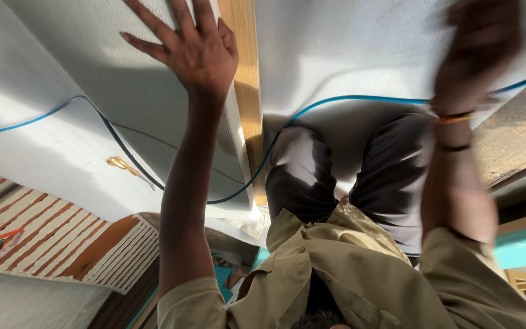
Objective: The person sits on the floor and stretches white fabric over a wooden furniture frame, holding it taut along a wooden rail and driving staples with a pneumatic nail gun, repositioning the fabric and pressing it flat between fastening passes.
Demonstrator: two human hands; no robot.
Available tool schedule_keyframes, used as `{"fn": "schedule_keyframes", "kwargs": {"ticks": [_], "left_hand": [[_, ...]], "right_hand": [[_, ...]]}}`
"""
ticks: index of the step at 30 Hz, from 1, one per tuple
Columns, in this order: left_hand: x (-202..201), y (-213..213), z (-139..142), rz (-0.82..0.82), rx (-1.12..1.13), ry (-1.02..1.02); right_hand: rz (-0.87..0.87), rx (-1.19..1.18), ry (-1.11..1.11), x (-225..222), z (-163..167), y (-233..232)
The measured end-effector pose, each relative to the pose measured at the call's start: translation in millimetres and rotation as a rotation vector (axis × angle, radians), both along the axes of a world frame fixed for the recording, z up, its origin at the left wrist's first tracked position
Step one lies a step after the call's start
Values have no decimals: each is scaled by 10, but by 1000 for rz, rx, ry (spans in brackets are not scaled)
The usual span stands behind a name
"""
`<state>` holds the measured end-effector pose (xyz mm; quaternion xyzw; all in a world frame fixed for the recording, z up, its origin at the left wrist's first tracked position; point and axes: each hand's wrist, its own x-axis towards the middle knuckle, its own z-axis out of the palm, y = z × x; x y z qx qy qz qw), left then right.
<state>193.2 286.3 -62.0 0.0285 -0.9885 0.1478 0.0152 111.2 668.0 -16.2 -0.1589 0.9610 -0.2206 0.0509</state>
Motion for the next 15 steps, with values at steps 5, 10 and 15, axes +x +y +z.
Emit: {"fn": "schedule_keyframes", "kwargs": {"ticks": [5,10,15], "left_hand": [[44,3,44,60,114,-133],[56,6,47,22,76,-37],[50,-3,13,-44,35,49]], "right_hand": [[-430,-910,-828,1736,-120,-2029],[-626,-689,-793,2329,-496,-2608],[-728,-699,-937,2037,-272,-2546]]}}
